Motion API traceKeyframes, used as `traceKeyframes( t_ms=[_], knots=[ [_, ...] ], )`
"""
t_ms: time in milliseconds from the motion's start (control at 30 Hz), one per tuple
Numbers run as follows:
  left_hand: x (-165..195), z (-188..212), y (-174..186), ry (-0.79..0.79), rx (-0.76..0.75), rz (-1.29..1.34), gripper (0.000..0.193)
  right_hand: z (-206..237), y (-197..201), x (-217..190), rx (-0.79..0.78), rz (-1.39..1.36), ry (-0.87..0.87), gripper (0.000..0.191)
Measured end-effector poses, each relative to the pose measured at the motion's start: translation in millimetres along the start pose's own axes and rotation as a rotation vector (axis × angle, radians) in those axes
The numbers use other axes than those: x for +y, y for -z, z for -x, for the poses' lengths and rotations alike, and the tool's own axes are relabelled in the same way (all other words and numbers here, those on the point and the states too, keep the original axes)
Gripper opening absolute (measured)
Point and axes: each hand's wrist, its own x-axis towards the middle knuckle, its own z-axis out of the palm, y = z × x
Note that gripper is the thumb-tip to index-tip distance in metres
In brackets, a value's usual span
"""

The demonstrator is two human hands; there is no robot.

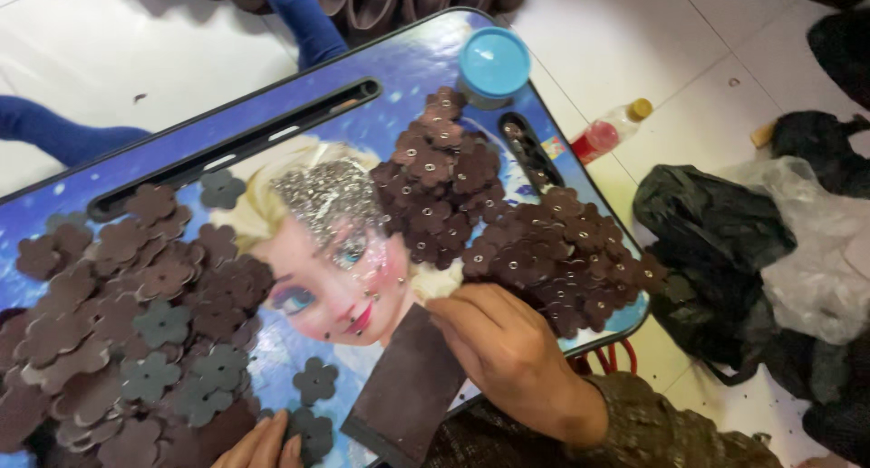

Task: The person sits on the floor and assembles small flower-shaped craft pieces by hand. They pick up individual pieces, align them, and press them together, then place the assembled units into a growing pile on the right side of the tray.

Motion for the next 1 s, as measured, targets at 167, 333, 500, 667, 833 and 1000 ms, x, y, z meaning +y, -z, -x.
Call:
traceKeyframes(
  t_ms=[167, 333, 500, 667, 833, 1000],
  knots=[
    [38.5, -40.2, 31.1, 0.208, 0.152, 0.043, 0.024, -23.0, -23.3, -8.7, -0.031, -0.009, -0.059, 0.021],
    [76.6, -87.6, 79.1, 0.390, 0.152, 0.041, 0.026, -34.0, -39.0, -8.5, -0.025, 0.033, -0.068, 0.020],
    [104.7, -124.9, 113.5, 0.483, 0.140, 0.060, 0.029, -40.0, -46.3, -12.2, -0.022, 0.092, -0.067, 0.017],
    [116.2, -141.3, 126.1, 0.492, 0.079, 0.068, 0.041, -43.2, -46.0, -13.7, -0.033, 0.114, -0.054, 0.015],
    [121.4, -146.9, 122.2, 0.383, 0.028, 0.067, 0.041, -46.8, -43.2, -12.2, -0.047, 0.117, -0.051, 0.015],
    [111.0, -147.0, 130.9, 0.224, -0.157, 0.091, 0.041, -41.6, -35.3, -20.6, -0.060, 0.053, -0.087, 0.015]
  ],
)
